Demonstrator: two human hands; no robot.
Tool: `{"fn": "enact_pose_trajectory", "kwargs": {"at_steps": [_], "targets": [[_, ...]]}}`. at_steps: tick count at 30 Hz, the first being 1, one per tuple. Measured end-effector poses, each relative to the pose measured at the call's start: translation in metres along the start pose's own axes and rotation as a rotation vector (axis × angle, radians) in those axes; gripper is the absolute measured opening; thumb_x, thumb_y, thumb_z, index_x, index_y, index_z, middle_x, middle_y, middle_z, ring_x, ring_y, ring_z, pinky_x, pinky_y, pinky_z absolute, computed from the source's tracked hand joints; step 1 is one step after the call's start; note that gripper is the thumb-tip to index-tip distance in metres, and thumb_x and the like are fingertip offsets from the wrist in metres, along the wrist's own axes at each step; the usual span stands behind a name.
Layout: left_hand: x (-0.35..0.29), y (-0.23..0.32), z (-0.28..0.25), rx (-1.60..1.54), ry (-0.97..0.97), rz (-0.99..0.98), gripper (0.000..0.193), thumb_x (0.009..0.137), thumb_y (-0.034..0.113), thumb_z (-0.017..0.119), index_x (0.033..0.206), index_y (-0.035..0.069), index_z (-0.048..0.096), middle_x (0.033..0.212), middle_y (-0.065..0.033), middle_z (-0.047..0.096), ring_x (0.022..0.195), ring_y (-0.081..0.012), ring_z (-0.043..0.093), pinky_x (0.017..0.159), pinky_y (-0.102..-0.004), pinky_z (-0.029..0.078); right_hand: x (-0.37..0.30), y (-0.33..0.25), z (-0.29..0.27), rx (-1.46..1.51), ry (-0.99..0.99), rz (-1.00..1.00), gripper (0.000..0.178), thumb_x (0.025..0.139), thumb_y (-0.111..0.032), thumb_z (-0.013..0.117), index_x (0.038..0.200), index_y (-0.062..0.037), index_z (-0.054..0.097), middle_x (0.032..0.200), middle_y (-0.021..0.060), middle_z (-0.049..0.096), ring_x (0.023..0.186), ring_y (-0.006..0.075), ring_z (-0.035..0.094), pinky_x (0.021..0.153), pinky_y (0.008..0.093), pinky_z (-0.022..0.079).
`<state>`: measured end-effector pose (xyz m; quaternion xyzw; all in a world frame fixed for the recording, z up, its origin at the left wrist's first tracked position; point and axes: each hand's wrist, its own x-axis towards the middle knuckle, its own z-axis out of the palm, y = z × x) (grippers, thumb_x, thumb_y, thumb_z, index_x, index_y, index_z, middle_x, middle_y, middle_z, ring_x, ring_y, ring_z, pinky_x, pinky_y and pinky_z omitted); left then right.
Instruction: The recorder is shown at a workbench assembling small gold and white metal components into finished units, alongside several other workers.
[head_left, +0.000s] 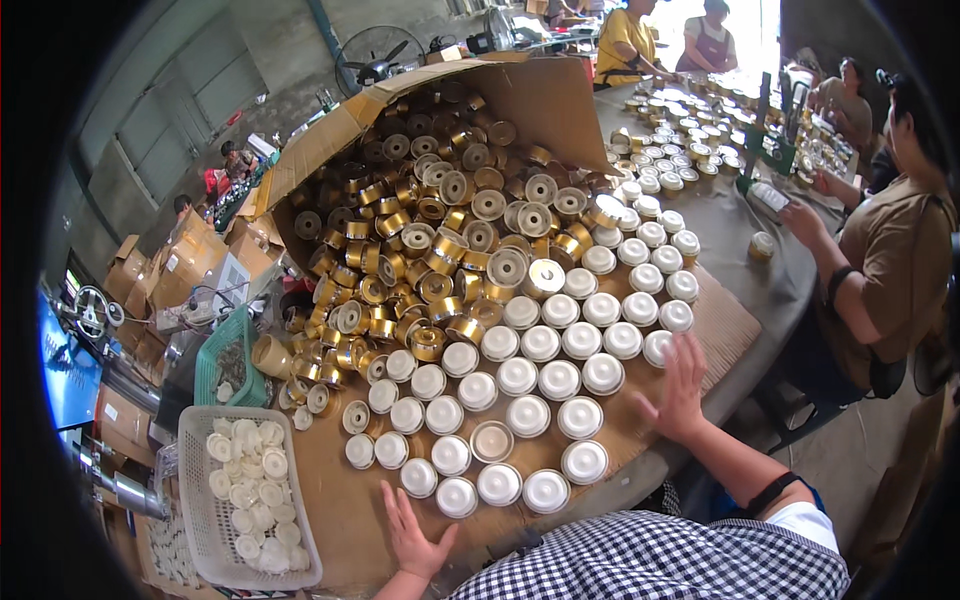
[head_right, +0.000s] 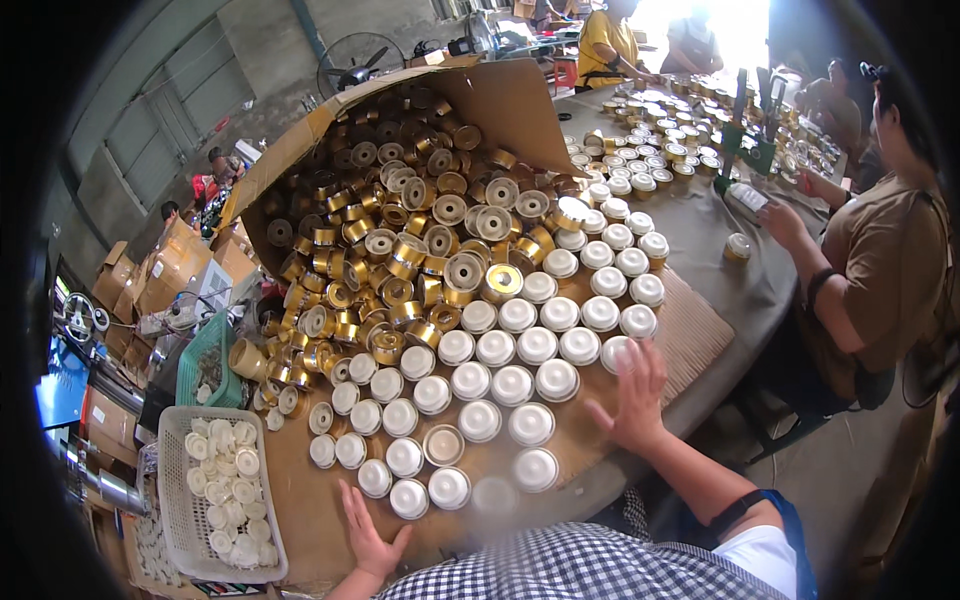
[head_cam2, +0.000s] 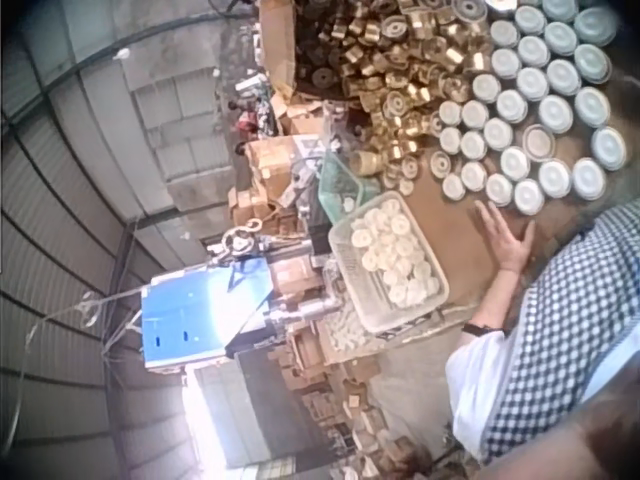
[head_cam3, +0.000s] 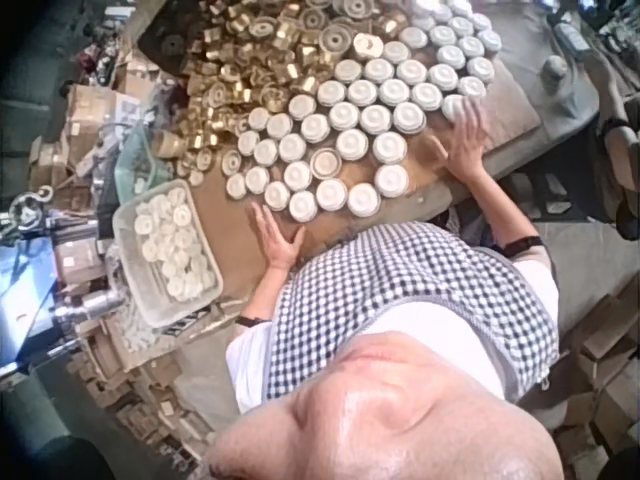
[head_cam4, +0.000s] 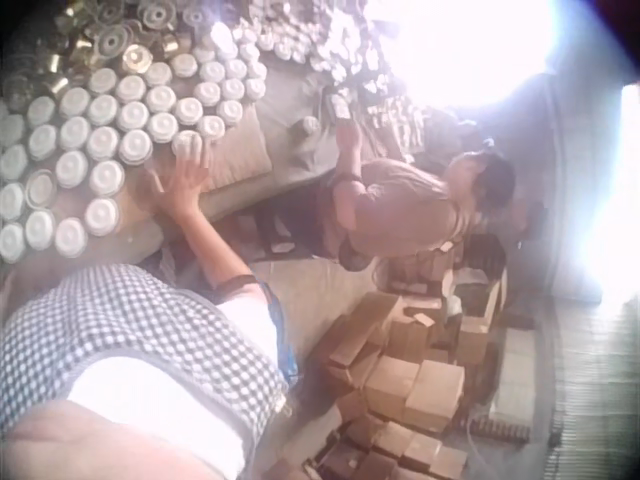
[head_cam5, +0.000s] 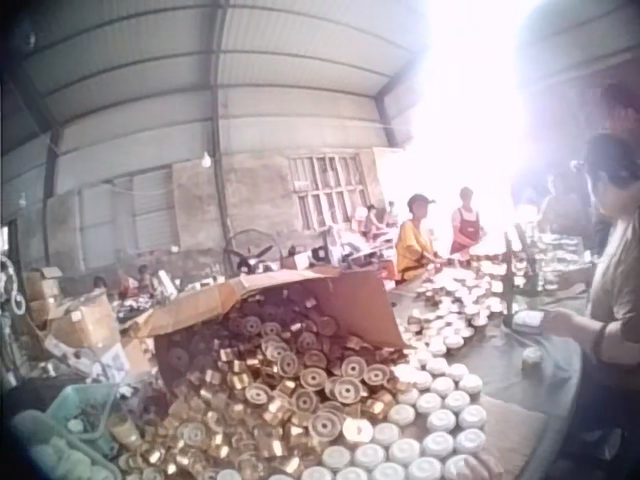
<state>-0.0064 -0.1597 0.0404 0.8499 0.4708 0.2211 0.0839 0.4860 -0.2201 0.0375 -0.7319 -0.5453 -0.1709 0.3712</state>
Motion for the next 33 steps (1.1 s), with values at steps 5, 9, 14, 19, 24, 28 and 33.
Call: {"fn": "enact_pose_trajectory", "kwargs": {"at_steps": [5,9,14,19,24,28,33], "targets": [[0.007,0.002,-0.003,0.051,-0.079,0.075,0.106,0.087,0.052,0.069,0.16,-0.002,0.013,0.161,-0.0362,0.016,0.147,-0.053,0.026,0.116,-0.0576,0.028,0.008,-0.008,-0.003,0.138,-0.306,-0.606,0.064,0.081,-0.03,0.076,0.138,-0.0081,0.057,0.146,0.009,0.055,0.134,0.029,0.048,0.107,0.0478,0.037],[0.009,0.005,-0.005,0.046,-0.139,0.026,0.105,0.087,0.05,0.069,0.159,-0.002,0.013,0.16,-0.0373,0.018,0.146,-0.0542,0.027,0.116,-0.0583,0.029,0.021,-0.011,-0.009,0.249,-0.58,-0.635,0.064,0.075,-0.023,0.075,0.134,-0.0049,0.059,0.142,0.0098,0.058,0.126,0.0288,0.055,0.1,0.0451,0.044],[0.002,-0.002,-0.003,-0.038,-0.104,0.066,0.104,0.087,0.048,0.07,0.159,-0.001,0.013,0.159,-0.0385,0.021,0.145,-0.0565,0.027,0.114,-0.0622,0.029,0.025,-0.014,-0.001,0.274,-0.642,-0.647,0.063,0.071,-0.02,0.076,0.13,-0.004,0.061,0.137,0.0094,0.06,0.12,0.0301,0.055,0.099,0.0468,0.044],[0.002,0.002,-0.003,-0.097,-0.089,0.032,0.1,0.084,0.044,0.074,0.16,0.006,0.02,0.157,-0.035,0.028,0.144,-0.0549,0.032,0.114,-0.0634,0.031,0.017,-0.008,0.005,0.275,-0.6,-0.643,0.057,0.069,-0.007,0.072,0.125,-0.0031,0.062,0.132,0.0107,0.06,0.114,0.0302,0.055,0.097,0.0487,0.046],[0.009,0.006,-0.004,-0.115,-0.02,0.021,0.1,0.083,0.041,0.075,0.159,0.006,0.021,0.158,-0.0319,0.028,0.145,-0.053,0.032,0.116,-0.0593,0.032,0.015,-0.006,0.008,0.209,-0.598,-0.626,0.052,0.075,0.0,0.065,0.126,0.0013,0.058,0.131,0.0171,0.059,0.116,0.0366,0.053,0.099,0.0513,0.045],[0.003,0.014,-0.008,-0.124,0.038,-0.126,0.096,0.082,0.037,0.075,0.158,0.007,0.024,0.161,-0.0284,0.026,0.148,-0.0498,0.027,0.118,-0.0579,0.028,0.012,-0.004,0.014,0.111,-0.657,-0.648,0.051,0.083,0.002,0.06,0.133,0.0025,0.053,0.139,0.0208,0.053,0.125,0.042,0.047,0.107,0.0531,0.04],[-0.094,0.087,-0.038,-0.098,0.196,-0.572,0.089,0.079,0.026,0.076,0.154,0.005,0.033,0.159,-0.0281,0.028,0.147,-0.0503,0.026,0.118,-0.0595,0.026,0.036,-0.058,-0.029,0.067,-0.704,-0.507,0.058,0.095,-0.012,0.052,0.148,0.0047,0.037,0.15,0.0266,0.04,0.136,0.0479,0.038,0.114,0.0608,0.029]]}}
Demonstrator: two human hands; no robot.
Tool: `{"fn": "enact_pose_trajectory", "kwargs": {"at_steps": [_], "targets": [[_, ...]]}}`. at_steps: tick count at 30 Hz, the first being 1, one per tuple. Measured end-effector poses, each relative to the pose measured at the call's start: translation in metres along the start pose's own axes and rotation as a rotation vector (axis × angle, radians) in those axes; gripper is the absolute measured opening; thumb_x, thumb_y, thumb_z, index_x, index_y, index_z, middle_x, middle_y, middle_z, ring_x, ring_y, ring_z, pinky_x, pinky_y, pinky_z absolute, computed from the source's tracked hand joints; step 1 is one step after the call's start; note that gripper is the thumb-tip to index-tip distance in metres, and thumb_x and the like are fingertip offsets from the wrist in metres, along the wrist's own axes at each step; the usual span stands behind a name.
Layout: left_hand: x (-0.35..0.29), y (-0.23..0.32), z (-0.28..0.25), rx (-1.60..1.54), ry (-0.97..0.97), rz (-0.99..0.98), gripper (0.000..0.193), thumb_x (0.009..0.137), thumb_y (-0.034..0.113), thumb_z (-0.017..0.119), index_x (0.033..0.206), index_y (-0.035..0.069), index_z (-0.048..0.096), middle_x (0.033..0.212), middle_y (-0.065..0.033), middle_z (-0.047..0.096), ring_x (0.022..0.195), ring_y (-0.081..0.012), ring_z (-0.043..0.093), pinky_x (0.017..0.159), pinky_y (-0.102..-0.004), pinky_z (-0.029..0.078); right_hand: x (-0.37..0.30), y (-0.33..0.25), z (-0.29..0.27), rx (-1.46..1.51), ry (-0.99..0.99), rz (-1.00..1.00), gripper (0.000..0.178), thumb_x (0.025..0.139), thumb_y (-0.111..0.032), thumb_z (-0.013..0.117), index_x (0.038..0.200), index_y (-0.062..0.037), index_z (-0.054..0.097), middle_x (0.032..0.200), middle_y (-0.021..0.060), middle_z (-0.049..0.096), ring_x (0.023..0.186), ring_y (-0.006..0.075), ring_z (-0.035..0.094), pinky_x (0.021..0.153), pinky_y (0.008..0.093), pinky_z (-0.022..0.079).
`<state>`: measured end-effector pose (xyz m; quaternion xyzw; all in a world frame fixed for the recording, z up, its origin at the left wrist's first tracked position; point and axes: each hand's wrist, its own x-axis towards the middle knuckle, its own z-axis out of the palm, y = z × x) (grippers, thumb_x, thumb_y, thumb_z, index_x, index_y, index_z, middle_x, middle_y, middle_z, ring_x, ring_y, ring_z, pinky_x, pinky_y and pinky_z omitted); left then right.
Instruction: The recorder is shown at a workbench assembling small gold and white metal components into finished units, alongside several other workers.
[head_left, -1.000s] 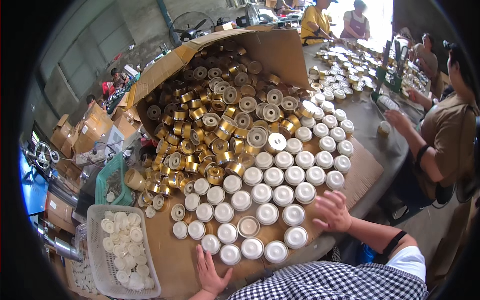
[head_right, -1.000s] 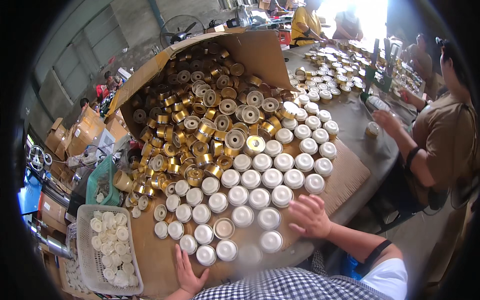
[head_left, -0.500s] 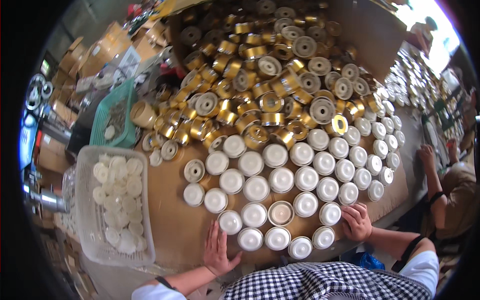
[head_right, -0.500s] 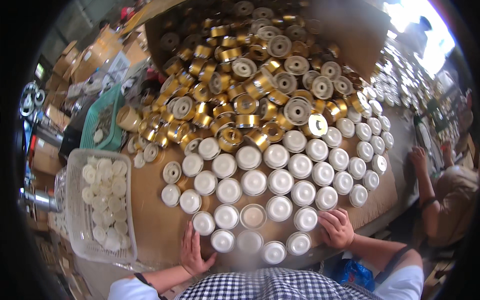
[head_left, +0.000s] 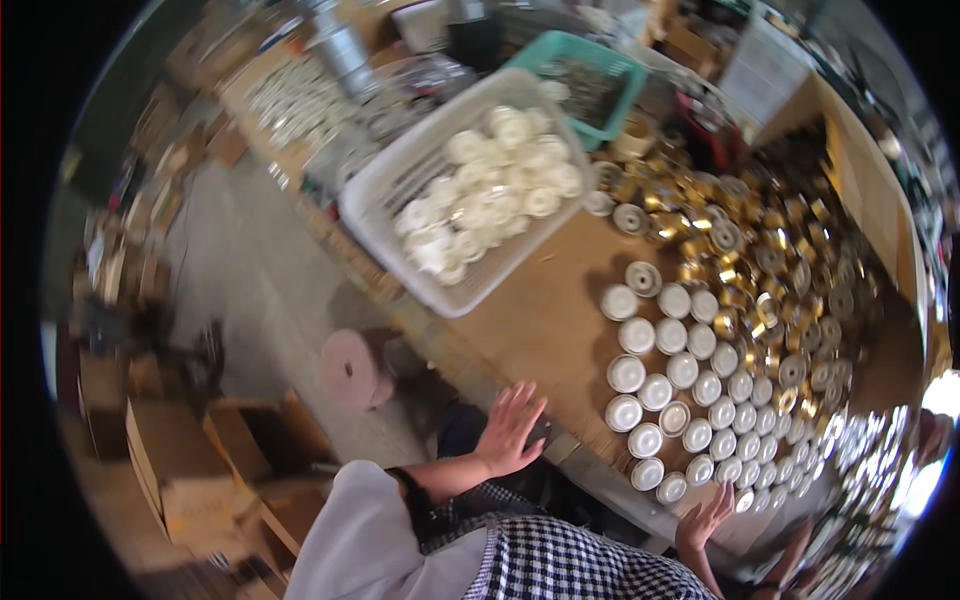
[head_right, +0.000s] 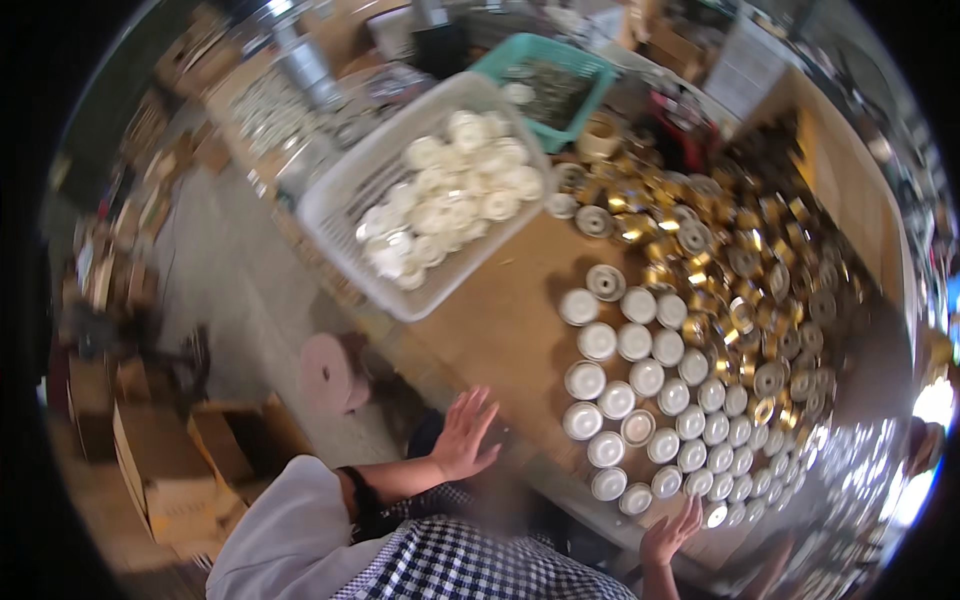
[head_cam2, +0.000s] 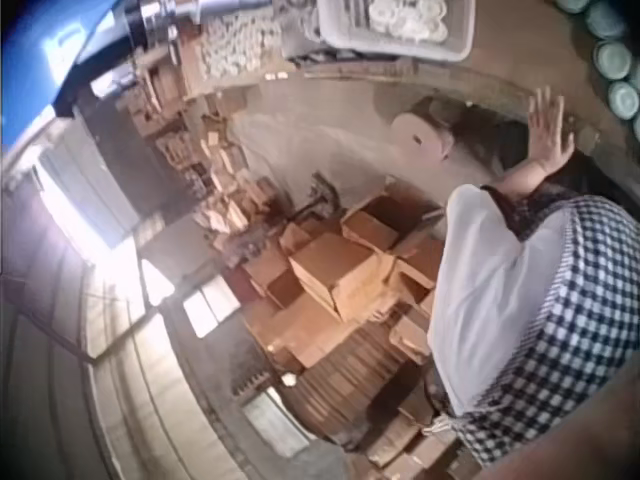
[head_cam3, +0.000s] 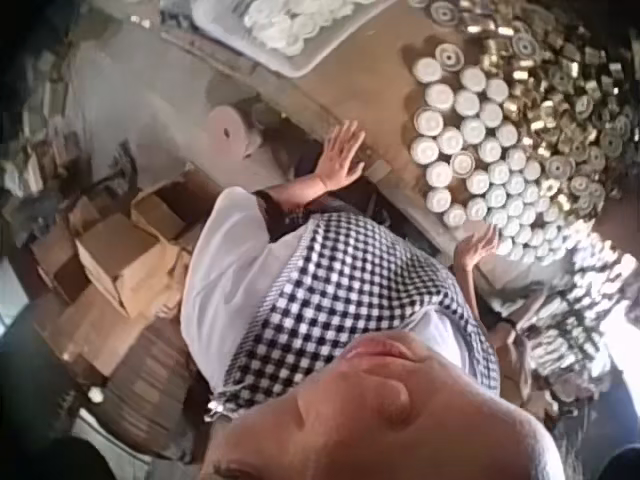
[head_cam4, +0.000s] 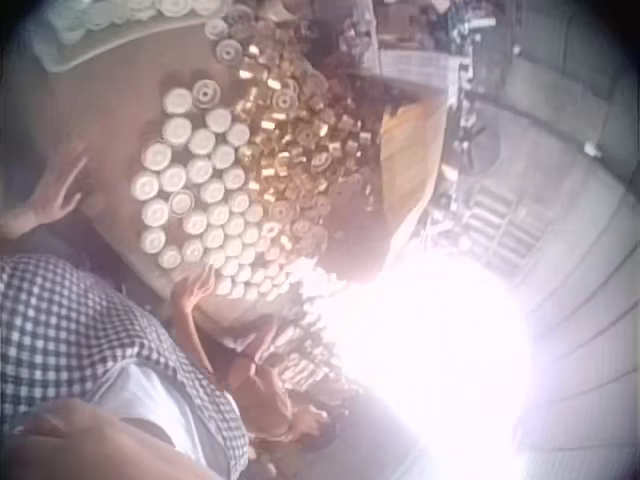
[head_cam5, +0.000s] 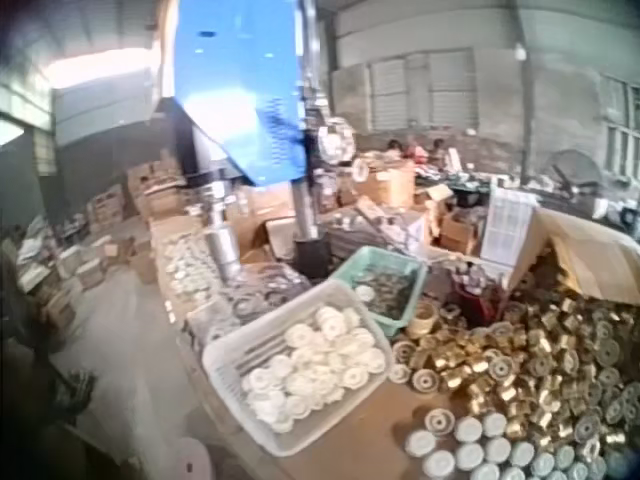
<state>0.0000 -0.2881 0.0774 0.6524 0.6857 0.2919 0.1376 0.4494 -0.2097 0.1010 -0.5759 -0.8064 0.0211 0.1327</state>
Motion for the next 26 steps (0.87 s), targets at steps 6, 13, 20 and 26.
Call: {"fn": "enact_pose_trajectory", "kwargs": {"at_steps": [6,13,20,26], "targets": [[-0.206,-0.072,-0.062,0.107,0.183,-0.907,0.072,0.073,0.015,0.075,0.141,0.006,0.052,0.141,-0.0251,0.051,0.133,-0.0431,0.047,0.109,-0.0517,0.041,0.127,-0.133,-0.06,0.225,0.161,-0.334,0.061,0.094,-0.008,0.057,0.148,0.0069,0.035,0.148,0.0323,0.038,0.136,0.0476,0.04,0.112,0.0588,0.033],[-0.411,-0.176,-0.051,-0.504,-0.616,-1.533,0.076,0.089,0.056,0.062,0.142,0.002,0.055,0.145,-0.023,0.055,0.135,-0.0369,0.052,0.113,-0.0461,0.041,0.137,-0.344,-0.054,0.51,-0.48,-0.423,0.062,0.084,-0.004,0.064,0.143,0.0023,0.045,0.128,0.0231,0.056,0.115,0.0399,0.056,0.097,0.0481,0.048],[-0.346,-0.175,-0.161,-0.981,0.548,-1.337,0.047,0.096,0.026,0.064,0.134,0.0,0.059,0.12,-0.0168,0.071,0.104,-0.0245,0.071,0.092,-0.0366,0.054,0.119,-0.491,0.089,0.06,-0.509,-0.839,0.051,0.083,-0.026,0.073,0.125,-0.0011,0.06,0.115,0.022,0.062,0.106,0.0377,0.061,0.09,0.0478,0.052],[-0.489,-0.109,-0.152,-0.881,0.708,-1.935,0.045,0.096,0.023,0.062,0.137,0.002,0.059,0.124,-0.0161,0.07,0.104,-0.0246,0.07,0.092,-0.0359,0.053,0.204,-0.612,0.167,-0.56,-0.957,-0.806,0.053,0.083,-0.045,0.076,0.117,-0.0047,0.071,0.117,0.0209,0.07,0.106,0.0397,0.068,0.089,0.0466,0.055]]}}
